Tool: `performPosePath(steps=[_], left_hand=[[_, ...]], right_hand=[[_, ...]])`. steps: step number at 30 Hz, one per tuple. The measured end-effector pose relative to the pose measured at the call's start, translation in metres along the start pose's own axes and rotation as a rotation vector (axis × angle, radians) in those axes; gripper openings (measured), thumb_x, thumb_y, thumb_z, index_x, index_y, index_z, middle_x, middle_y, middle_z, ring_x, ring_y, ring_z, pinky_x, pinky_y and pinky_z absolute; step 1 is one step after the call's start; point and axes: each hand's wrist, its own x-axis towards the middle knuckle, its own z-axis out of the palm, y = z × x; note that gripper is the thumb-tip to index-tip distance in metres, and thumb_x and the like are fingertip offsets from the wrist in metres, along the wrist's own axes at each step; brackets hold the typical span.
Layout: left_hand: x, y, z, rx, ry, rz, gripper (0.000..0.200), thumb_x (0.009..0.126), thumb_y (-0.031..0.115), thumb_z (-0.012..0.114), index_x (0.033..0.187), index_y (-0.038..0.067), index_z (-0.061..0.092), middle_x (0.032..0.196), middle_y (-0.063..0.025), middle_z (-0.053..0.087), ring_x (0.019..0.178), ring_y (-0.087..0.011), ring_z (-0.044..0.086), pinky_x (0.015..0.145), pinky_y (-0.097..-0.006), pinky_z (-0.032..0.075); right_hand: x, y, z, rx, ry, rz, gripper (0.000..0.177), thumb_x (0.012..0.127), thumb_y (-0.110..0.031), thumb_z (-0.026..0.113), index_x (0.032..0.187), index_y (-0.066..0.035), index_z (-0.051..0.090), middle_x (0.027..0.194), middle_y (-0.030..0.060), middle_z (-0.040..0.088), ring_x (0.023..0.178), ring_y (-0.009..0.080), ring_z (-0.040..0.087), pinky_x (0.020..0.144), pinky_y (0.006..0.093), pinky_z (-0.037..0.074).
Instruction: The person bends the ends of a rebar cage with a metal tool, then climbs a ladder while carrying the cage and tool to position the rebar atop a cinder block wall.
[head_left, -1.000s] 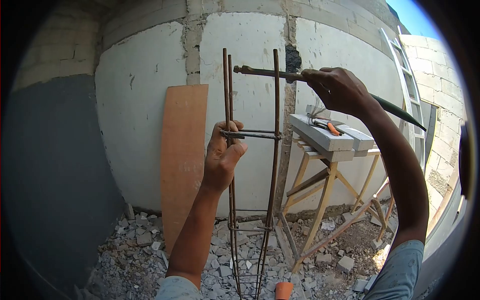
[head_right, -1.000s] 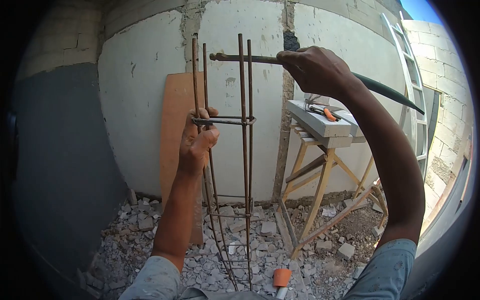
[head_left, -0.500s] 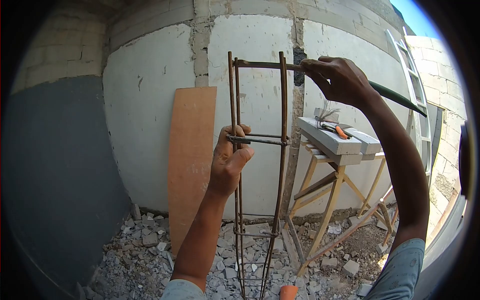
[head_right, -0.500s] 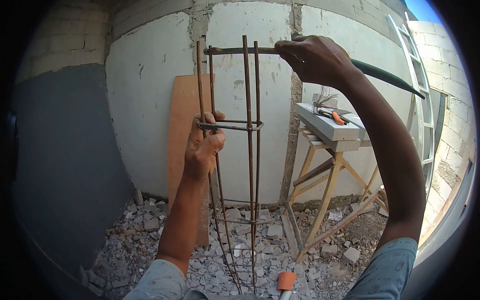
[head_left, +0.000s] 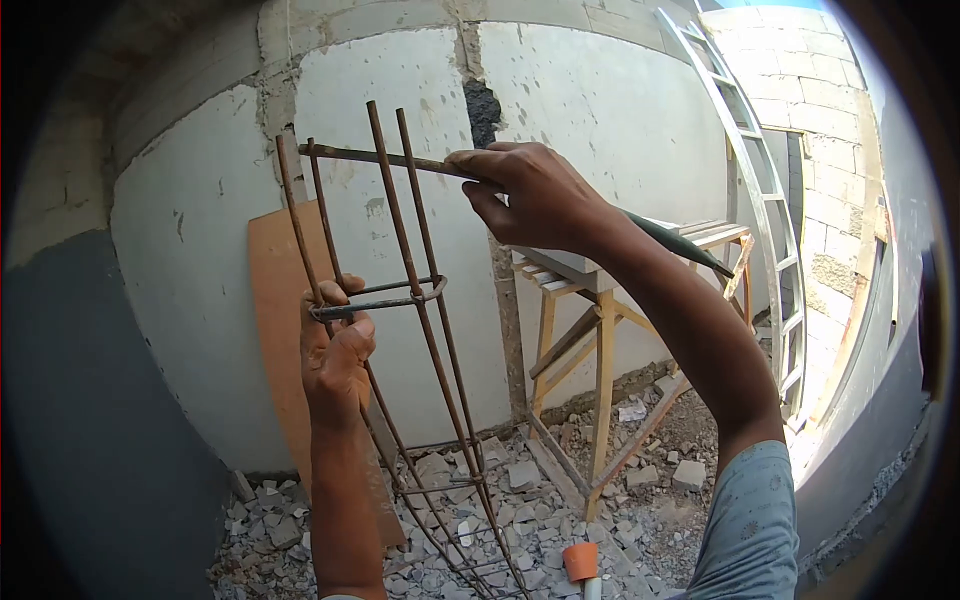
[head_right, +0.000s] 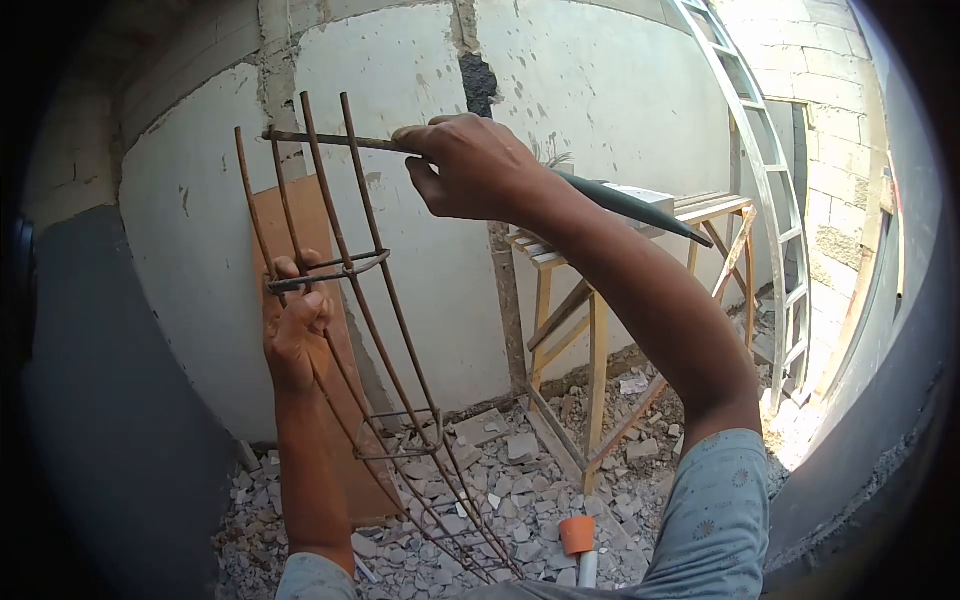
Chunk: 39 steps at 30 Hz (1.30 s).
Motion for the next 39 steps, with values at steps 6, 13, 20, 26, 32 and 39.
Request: performPosePath(steps=[6, 13, 20, 26, 32, 39], left_hand=[[0.000, -0.002, -0.008, -0.004, -0.025, 0.011, 0.035, 0.083, 0.007, 0.059, 0.114, 0.002, 0.045, 0.109, -0.0166, 0.048, 0.067, -0.0096, 0.046, 0.060, -0.0205, 0.042], [-0.002, 0.014, -0.030, -0.155, -0.190, 0.023, 0.062, 0.095, 0.036, 0.054, 0.145, 0.006, 0.032, 0.122, -0.0160, 0.055, 0.099, -0.0174, 0.058, 0.073, -0.0244, 0.050], [0.078, 0.029, -0.042, -0.292, -0.487, -0.249, 0.089, 0.094, 0.066, 0.040, 0.148, -0.004, 0.026, 0.145, -0.0306, 0.036, 0.138, -0.0359, 0.038, 0.103, -0.0446, 0.046], [0.107, 0.021, -0.021, -0.382, -0.633, -0.173, 0.095, 0.089, 0.065, 0.049, 0.151, -0.001, 0.019, 0.154, -0.0265, 0.025, 0.144, -0.0352, 0.026, 0.114, -0.0485, 0.033], [0.117, 0.021, -0.027, -0.583, -0.640, -0.170, 0.061, 0.098, 0.044, 0.050, 0.140, 0.002, 0.039, 0.148, -0.0214, 0.037, 0.144, -0.0316, 0.029, 0.118, -0.0523, 0.025], [0.118, 0.020, -0.036, -0.553, -0.570, -0.114, 0.038, 0.100, 0.024, 0.047, 0.126, -0.004, 0.049, 0.127, -0.0235, 0.056, 0.134, -0.0365, 0.043, 0.119, -0.0534, 0.028]], right_hand=[[-0.034, 0.021, -0.040, 0.247, -0.258, 0.226, 0.043, 0.093, -0.028, 0.064, 0.127, 0.000, 0.061, 0.078, 0.0120, 0.069, 0.057, 0.0193, 0.063, 0.058, 0.0312, 0.052], [-0.104, 0.063, -0.086, 0.572, -0.468, 0.561, 0.059, 0.092, -0.045, 0.066, 0.133, -0.003, 0.058, 0.061, 0.0011, 0.056, 0.047, 0.0079, 0.051, 0.044, 0.0245, 0.043], [-0.112, 0.053, -0.075, 0.598, -0.347, 0.516, 0.063, 0.090, -0.047, 0.067, 0.126, 0.004, 0.061, 0.060, 0.0004, 0.054, 0.050, 0.0067, 0.050, 0.044, 0.0240, 0.041], [-0.114, 0.055, -0.061, 0.633, -0.299, 0.475, 0.062, 0.094, -0.045, 0.063, 0.126, 0.009, 0.058, 0.056, -0.0006, 0.051, 0.042, 0.0050, 0.046, 0.038, 0.0213, 0.038], [-0.112, 0.048, -0.058, 0.603, -0.297, 0.510, 0.060, 0.092, -0.045, 0.064, 0.126, 0.004, 0.060, 0.061, 0.0012, 0.054, 0.047, 0.0052, 0.048, 0.042, 0.0226, 0.040], [-0.126, 0.025, -0.026, 0.659, -0.222, 0.515, 0.053, 0.094, -0.040, 0.063, 0.123, 0.005, 0.063, 0.062, 0.0006, 0.055, 0.050, 0.0047, 0.048, 0.045, 0.0214, 0.038]])
